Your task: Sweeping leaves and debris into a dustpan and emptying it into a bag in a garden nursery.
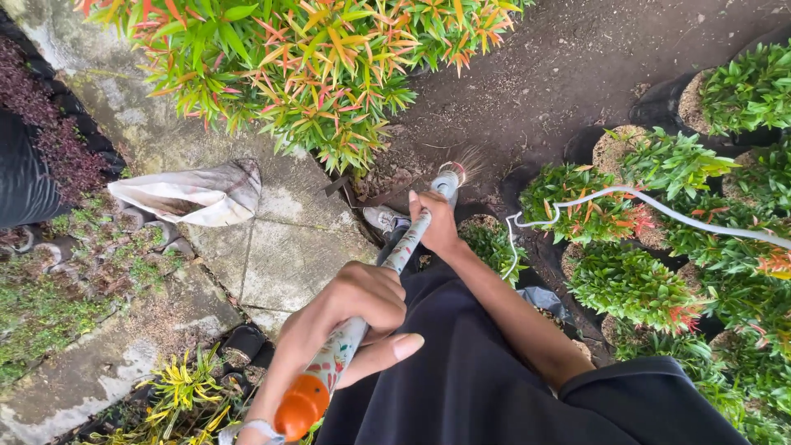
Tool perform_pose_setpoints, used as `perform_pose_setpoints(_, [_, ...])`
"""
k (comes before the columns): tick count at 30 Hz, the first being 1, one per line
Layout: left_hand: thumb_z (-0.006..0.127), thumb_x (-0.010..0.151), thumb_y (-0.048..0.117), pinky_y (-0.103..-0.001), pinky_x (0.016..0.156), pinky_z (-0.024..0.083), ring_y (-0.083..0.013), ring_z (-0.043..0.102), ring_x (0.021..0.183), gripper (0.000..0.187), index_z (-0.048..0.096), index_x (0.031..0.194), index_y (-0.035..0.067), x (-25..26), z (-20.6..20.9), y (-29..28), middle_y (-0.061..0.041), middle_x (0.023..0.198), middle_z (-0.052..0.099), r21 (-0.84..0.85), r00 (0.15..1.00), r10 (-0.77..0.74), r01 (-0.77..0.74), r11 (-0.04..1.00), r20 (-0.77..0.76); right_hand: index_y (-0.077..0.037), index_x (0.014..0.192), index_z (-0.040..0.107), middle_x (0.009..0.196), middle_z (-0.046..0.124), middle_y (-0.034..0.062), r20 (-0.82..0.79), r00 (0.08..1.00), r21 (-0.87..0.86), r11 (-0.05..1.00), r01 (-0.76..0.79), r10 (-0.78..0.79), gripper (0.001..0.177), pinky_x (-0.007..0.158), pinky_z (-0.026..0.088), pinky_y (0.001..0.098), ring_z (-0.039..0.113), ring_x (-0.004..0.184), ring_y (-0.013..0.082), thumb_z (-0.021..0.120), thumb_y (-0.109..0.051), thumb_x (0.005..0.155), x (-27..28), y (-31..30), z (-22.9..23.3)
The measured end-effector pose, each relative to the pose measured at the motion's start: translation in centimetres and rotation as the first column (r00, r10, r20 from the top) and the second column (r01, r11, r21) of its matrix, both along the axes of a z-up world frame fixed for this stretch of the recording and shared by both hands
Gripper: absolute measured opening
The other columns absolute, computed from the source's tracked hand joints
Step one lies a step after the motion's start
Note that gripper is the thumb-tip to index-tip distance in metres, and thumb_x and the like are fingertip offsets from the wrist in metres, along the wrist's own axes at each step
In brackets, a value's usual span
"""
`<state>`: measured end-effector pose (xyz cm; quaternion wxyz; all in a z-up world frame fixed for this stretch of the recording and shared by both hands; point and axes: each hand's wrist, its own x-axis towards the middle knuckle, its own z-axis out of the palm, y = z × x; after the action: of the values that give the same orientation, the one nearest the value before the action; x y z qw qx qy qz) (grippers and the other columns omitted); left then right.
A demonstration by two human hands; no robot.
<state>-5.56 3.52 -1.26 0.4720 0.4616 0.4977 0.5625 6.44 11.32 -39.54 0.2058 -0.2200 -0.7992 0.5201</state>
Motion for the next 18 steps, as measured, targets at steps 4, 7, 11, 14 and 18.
perform_pose_setpoints(4, [0.045,0.105,0.023,-0.038,0.056,0.016,-0.0244,0.021,0.046,0.05,0.019,0.064,0.009,-0.2,1.8,0.7,-0.007,0.056,0.017,-0.054,0.994,0.032,-0.038,0.998,-0.107,-0.012,0.063,0.044,0.06,0.048,0.0027,-0.113,0.993,-0.159,0.985,-0.063,0.045,0.045,0.06,0.034,0.0351,0.04,0.056,0.0153,0.051,-0.016,0.107,-3.5,-2.6,0.6])
perform_pose_setpoints(7, [0.046,0.103,0.02,-0.039,0.056,0.014,-0.0271,0.019,0.044,0.05,0.019,0.063,0.007,0.2,4.0,0.8,-0.008,0.056,0.016,-0.035,0.985,0.042,-0.048,0.998,-0.169,-0.01,0.063,0.044,0.057,0.047,0.0043,-0.163,0.986,-0.195,0.978,-0.077,0.045,0.045,0.056,0.035,0.0359,0.04,0.053,0.016,0.052,-0.015,0.107,-5.2,-4.2,3.6])
perform_pose_setpoints(11, [0.056,0.102,0.011,-0.039,0.054,0.02,-0.0244,0.026,0.046,0.049,0.027,0.063,0.008,-1.1,4.4,-0.5,-0.007,0.057,0.024,0.131,0.971,-0.124,0.153,0.98,-0.206,-0.015,0.065,0.05,0.064,0.048,-0.0015,-0.192,0.975,-0.247,0.956,-0.157,0.111,0.046,0.081,0.039,0.0369,0.045,0.065,0.016,0.047,-0.022,0.11,-5.0,-4.1,8.7])
perform_pose_setpoints(14, [0.031,0.11,0.023,-0.037,0.056,0.016,-0.0206,0.018,0.05,0.05,0.023,0.064,0.007,-1.2,4.7,-2.1,-0.007,0.062,0.015,0.127,0.969,-0.128,0.157,0.979,-0.211,-0.016,0.064,0.044,0.062,0.045,-0.003,-0.226,0.972,-0.252,0.959,-0.128,0.07,0.047,0.072,0.037,0.0344,0.04,0.059,0.0129,0.044,-0.021,0.111,-4.5,-3.9,11.4])
perform_pose_setpoints(18, [0.054,0.1,0.009,-0.039,0.054,0.018,-0.0254,0.022,0.045,0.048,0.023,0.063,0.007,-1.7,4.4,-0.9,-0.007,0.057,0.021,0.134,0.987,-0.129,0.141,0.981,-0.095,-0.012,0.067,0.032,0.062,0.031,-0.0004,-0.095,0.995,-0.204,0.978,-0.046,0.027,0.045,0.069,0.028,0.0333,0.026,0.062,0.0123,0.052,-0.017,0.107,-2.7,-5.1,8.8])
